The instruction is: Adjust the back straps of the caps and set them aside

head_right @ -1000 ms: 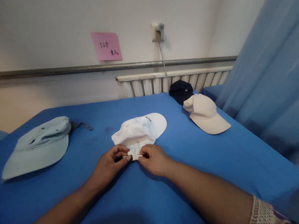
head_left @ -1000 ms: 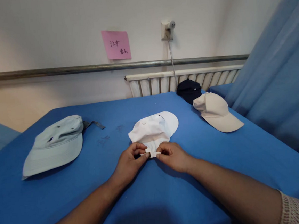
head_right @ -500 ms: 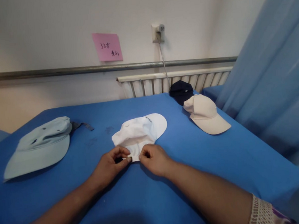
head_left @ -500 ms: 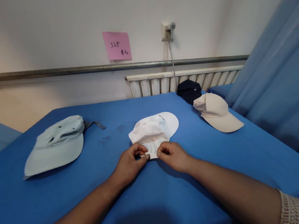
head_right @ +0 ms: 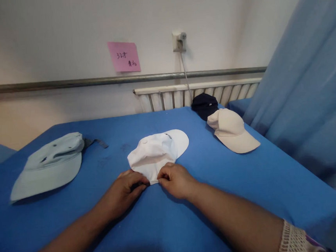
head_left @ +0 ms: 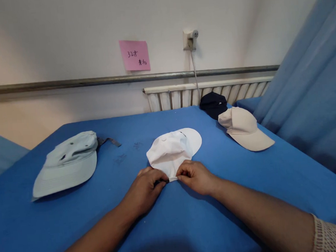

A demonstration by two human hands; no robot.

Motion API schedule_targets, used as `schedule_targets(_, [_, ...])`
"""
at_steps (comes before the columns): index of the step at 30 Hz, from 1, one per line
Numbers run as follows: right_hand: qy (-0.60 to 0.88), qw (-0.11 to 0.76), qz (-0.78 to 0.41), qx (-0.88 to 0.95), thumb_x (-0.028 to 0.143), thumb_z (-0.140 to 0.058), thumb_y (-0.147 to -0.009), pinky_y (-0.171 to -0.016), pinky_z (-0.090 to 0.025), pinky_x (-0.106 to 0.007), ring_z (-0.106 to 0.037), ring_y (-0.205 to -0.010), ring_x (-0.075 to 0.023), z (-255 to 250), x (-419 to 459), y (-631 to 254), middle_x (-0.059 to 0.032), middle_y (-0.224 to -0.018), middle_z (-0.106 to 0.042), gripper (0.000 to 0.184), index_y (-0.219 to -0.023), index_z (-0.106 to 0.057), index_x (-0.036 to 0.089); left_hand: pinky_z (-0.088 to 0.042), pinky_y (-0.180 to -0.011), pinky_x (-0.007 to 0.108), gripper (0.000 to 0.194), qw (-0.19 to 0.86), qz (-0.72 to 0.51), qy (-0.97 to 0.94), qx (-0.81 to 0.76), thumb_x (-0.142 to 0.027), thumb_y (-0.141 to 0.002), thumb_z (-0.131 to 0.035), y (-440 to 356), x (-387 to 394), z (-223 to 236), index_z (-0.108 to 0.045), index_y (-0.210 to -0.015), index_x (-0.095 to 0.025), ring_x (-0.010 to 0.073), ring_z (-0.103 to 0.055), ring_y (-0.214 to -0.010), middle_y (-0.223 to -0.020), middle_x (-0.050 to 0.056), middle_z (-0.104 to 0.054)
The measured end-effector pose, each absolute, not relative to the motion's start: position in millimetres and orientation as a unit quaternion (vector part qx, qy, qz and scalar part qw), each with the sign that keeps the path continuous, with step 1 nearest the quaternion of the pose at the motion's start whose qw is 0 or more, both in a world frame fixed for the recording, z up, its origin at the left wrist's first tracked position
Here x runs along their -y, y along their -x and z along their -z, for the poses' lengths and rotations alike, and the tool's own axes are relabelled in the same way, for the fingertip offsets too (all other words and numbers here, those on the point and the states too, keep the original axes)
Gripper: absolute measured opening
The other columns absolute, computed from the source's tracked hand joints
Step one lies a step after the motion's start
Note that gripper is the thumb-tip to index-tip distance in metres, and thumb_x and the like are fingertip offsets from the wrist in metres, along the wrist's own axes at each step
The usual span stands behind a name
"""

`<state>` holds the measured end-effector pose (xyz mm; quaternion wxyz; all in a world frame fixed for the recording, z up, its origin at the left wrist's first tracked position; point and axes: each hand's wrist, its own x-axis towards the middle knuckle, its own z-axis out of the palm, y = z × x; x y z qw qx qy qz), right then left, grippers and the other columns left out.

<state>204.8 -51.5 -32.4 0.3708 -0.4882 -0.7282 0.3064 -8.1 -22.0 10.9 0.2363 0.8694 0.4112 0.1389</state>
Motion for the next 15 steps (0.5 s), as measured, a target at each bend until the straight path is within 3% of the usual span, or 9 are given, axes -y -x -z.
schedule_targets(7, [0.523,0.448,-0.359,0.63,0.021,-0.058,-0.079,-0.06,-0.042,-0.022,-0.054,-0.063,-0.0114,44,41,-203,0.0021,-0.069,-0.062,0.009,-0.073,-0.063,0.018,-0.038,-0.086,0.037,0.018,0.197,-0.183,-0.878,-0.396,-0.019,-0.083,-0.053,10,23,-16,-0.069,-0.084,-0.024,0.0232,-0.057,-0.088,-0.086,0.004,-0.069])
schedule_targets(11, [0.53,0.493,-0.394,0.566,0.029,-0.058,-0.079,-0.053,-0.039,-0.022,-0.05,-0.056,-0.0109,46,35,-209,0.0037,-0.062,-0.057,0.012,-0.075,-0.062,0.018,-0.039,-0.087,0.039,0.02,0.175,-0.202,-0.866,-0.423,-0.013,-0.074,-0.052,23,14,-22,-0.069,-0.076,-0.023,0.0245,-0.056,-0.087,-0.084,0.006,-0.068])
schedule_targets(15, [0.533,0.498,-0.403,0.553,0.033,-0.059,-0.078,-0.05,-0.036,-0.021,-0.048,-0.054,-0.0106,45,34,-212,0.0039,-0.059,-0.055,0.015,-0.074,-0.06,0.018,-0.042,-0.083,0.037,0.016,0.226,-0.228,-0.817,-0.479,-0.014,-0.069,-0.049,39,1,-24,-0.063,-0.066,-0.022,0.0226,-0.059,-0.079,-0.077,0.002,-0.069])
